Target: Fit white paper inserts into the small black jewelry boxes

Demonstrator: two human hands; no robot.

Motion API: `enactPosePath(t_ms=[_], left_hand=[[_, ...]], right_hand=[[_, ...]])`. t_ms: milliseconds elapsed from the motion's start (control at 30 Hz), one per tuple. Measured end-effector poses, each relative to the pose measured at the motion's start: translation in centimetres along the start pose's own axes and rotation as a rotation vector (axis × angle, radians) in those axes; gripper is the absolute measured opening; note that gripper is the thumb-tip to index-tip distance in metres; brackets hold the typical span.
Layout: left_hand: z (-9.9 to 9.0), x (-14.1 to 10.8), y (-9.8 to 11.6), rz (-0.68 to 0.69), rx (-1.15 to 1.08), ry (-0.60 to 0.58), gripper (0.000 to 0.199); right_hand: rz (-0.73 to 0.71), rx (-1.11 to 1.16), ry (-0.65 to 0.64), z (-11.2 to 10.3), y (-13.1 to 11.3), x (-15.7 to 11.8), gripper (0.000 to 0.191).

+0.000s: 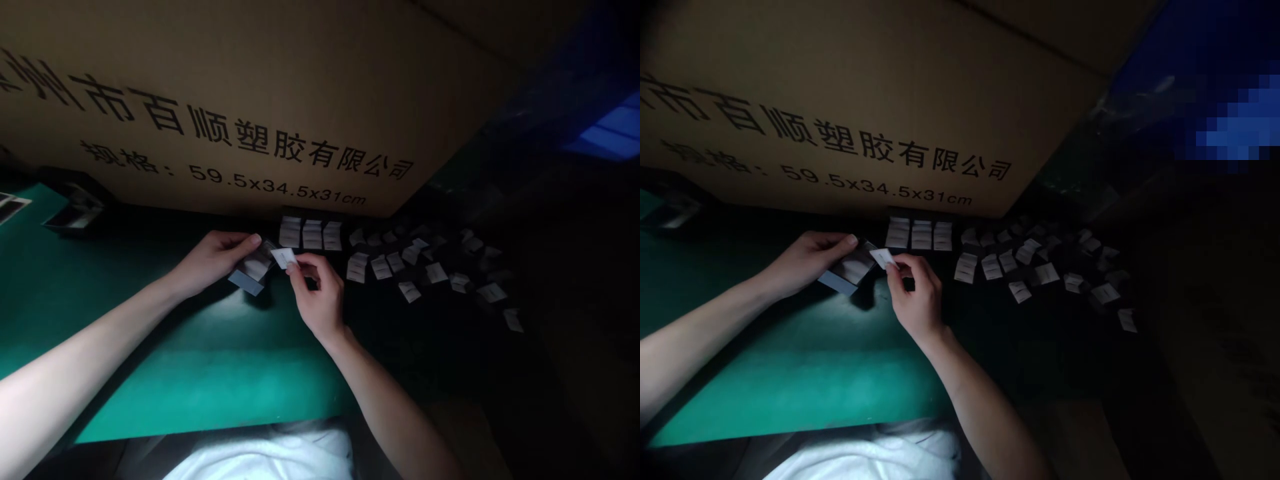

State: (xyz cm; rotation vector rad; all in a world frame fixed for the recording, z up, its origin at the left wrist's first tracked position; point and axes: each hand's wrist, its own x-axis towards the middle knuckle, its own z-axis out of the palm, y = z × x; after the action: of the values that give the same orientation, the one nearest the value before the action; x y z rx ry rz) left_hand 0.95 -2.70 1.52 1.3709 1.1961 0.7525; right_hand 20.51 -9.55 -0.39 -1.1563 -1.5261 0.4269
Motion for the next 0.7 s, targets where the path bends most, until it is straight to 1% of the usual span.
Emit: enactPosePath(t_ms=[333, 500, 700], left_hand=[[-0.6, 0.3, -1.3, 0.059, 0.063, -0.090, 0.063], [-0.8, 0.5, -1.7, 0.146, 0.155, -0.109, 0.064], [-0.7, 0.5, -1.6, 0.190, 0.170, -0.132, 0.055]], right_hand=[[-0.075, -0.054, 0.017, 0.1, -0.7, 0.0, 0.006], [-0.133, -0.119, -0.054, 0.5, -1.0, -0.4, 0.008], [-0.110, -0.156, -0.063, 0.8, -0.9, -0.7, 0.011]])
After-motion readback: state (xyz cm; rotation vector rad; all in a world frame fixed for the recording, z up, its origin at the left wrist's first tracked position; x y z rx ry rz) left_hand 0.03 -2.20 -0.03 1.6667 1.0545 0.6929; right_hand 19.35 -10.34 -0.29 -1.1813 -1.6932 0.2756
